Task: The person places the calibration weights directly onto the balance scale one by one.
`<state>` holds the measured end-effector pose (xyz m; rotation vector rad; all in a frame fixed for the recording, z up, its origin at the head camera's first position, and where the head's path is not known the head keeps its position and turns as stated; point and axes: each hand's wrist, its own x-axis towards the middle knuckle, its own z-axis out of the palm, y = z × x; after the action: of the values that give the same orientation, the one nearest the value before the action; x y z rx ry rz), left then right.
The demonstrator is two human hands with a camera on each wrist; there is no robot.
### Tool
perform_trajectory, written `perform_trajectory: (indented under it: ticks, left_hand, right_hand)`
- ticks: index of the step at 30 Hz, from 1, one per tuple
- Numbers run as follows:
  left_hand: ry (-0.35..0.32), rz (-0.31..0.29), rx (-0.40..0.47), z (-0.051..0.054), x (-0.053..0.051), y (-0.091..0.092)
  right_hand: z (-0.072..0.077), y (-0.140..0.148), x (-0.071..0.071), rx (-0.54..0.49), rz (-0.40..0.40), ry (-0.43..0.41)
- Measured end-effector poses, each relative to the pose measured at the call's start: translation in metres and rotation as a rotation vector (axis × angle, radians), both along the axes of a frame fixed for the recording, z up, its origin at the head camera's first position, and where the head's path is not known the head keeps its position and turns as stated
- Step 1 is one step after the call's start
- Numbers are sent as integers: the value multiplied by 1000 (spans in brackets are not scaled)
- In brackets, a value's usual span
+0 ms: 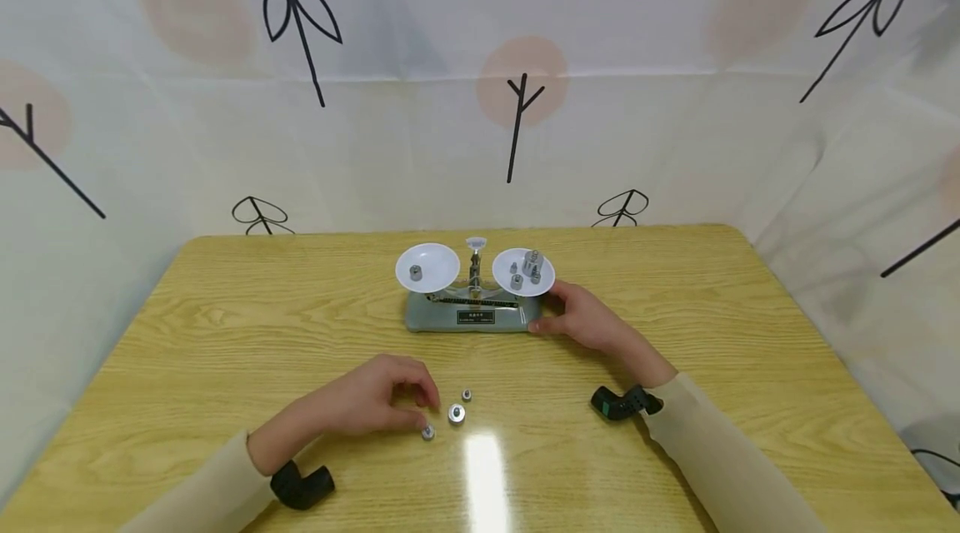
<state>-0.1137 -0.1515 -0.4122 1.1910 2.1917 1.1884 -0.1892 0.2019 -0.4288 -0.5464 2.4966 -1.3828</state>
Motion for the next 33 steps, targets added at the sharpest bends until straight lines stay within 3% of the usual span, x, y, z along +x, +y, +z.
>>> perform_trajectory:
  ticks: [8, 17, 23, 31, 33]
  left_hand:
    - [-15, -21, -31, 0, -1, 1]
    - [-50, -97, -57, 4, 0, 1]
    - [-34, -143, -66, 3, 0, 0]
    - [39, -164, -68, 3, -1, 1]
    - [48, -170, -68, 3, -1, 2]
  right_hand:
    - [3, -1, 2, -9, -11, -14]
    - [2, 1, 1, -5, -7, -24]
    - [1, 0, 1, 0, -5, -36]
    - [3, -1, -1, -11, -7, -39]
    - [12, -4, 5, -9, -5, -40]
